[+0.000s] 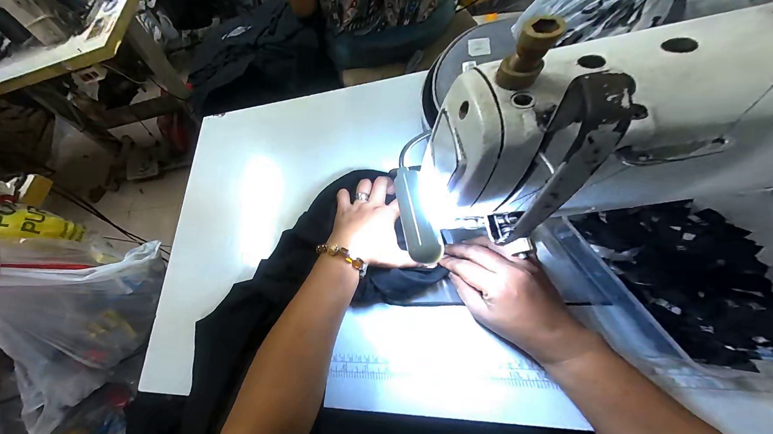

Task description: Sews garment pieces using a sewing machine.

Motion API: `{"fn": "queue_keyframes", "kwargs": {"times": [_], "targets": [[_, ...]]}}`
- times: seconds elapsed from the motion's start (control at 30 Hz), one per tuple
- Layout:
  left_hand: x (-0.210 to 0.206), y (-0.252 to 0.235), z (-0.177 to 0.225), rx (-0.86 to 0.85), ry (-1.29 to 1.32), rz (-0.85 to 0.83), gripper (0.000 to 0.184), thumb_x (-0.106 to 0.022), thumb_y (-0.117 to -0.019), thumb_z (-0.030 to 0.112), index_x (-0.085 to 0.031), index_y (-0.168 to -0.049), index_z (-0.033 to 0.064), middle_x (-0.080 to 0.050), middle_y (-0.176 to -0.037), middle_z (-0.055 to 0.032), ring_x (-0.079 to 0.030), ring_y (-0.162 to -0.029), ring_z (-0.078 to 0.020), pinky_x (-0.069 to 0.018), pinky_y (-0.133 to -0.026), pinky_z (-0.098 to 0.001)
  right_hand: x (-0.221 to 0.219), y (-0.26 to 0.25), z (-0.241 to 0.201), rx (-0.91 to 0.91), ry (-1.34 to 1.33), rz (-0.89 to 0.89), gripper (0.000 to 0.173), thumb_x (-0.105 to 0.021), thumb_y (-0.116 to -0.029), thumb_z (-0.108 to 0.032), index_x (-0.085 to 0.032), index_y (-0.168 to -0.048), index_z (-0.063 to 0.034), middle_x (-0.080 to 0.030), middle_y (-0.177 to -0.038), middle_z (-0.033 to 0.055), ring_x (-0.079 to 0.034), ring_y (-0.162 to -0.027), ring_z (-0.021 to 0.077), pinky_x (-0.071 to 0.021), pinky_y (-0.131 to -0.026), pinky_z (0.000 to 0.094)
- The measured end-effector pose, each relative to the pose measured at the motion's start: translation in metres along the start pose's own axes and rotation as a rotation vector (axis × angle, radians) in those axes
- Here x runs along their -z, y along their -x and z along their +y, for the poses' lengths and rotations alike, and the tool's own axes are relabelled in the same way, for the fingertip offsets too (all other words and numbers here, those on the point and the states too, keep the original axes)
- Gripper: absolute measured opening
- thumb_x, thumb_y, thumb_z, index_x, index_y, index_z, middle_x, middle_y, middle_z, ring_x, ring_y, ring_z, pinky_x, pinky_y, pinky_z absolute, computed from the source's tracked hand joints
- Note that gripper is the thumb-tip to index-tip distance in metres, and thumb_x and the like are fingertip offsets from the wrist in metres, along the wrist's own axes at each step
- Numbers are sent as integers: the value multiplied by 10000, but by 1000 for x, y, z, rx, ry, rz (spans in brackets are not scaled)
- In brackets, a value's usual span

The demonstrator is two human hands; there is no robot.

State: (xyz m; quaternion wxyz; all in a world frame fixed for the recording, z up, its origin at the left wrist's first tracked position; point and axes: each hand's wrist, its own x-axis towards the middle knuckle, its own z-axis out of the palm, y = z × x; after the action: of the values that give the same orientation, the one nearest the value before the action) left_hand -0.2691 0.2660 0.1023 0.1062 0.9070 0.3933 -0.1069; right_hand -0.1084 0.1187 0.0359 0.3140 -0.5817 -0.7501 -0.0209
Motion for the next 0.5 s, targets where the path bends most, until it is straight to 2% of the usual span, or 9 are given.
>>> {"fn": "queue_keyframes", "kwargs": {"times": [0.17, 0.37, 0.43, 0.47, 0.5], "targets": [[-1, -1, -1, -4, -5, 7, 985, -755, -656, 793, -566, -1461, 259, -368, -1603, -93, -326, -1469, -300, -257, -1105, -623, -1, 1, -2, -13, 3, -5, 293, -526, -958, -128, -792, -1030, -30, -744, -1128, 160, -684, -1106, 374, -452, -1031, 605], [-7, -4, -5, -15, 3, 28, 950, -721, -634, 832, -609, -1414, 302, -367, -1614, -84, -329, -1475, -302, -251, -1112, -639, -3, 1, -4, -8, -7, 18, 291, -521, -947, -98, -787, -1034, -20, -743, -1117, 166, -689, -1087, 368, -464, -1023, 590], [-4, 2, -3, -27, 28, 21, 904, -735, -697, 780, -599, -1433, 273, -347, -1627, -104, -314, -1488, -310, -246, -1128, -624, -4, 1, -4, -5, -4, 23, 298, -518, -943, -102, -787, -1040, -18, -742, -1113, 172, -689, -1075, 376, -464, -1015, 590], [-1, 10, -2, -57, 56, 45, 845, -736, -763, 722, -607, -1425, 212, -374, -1611, -130, -328, -1483, -326, -248, -1135, -621, -3, 1, -4, -5, -4, 20, 301, -516, -944, -105, -787, -1041, -18, -742, -1115, 173, -687, -1076, 379, -464, -1014, 591], [-4, 21, -2, -115, 103, 131, 745, -736, -821, 639, -646, -1373, 146, -453, -1557, -148, -379, -1454, -337, -257, -1137, -622, -3, 1, -4, -4, -4, 17, 303, -514, -946, -109, -787, -1043, -19, -742, -1117, 173, -684, -1078, 383, -463, -1012, 594]]}}
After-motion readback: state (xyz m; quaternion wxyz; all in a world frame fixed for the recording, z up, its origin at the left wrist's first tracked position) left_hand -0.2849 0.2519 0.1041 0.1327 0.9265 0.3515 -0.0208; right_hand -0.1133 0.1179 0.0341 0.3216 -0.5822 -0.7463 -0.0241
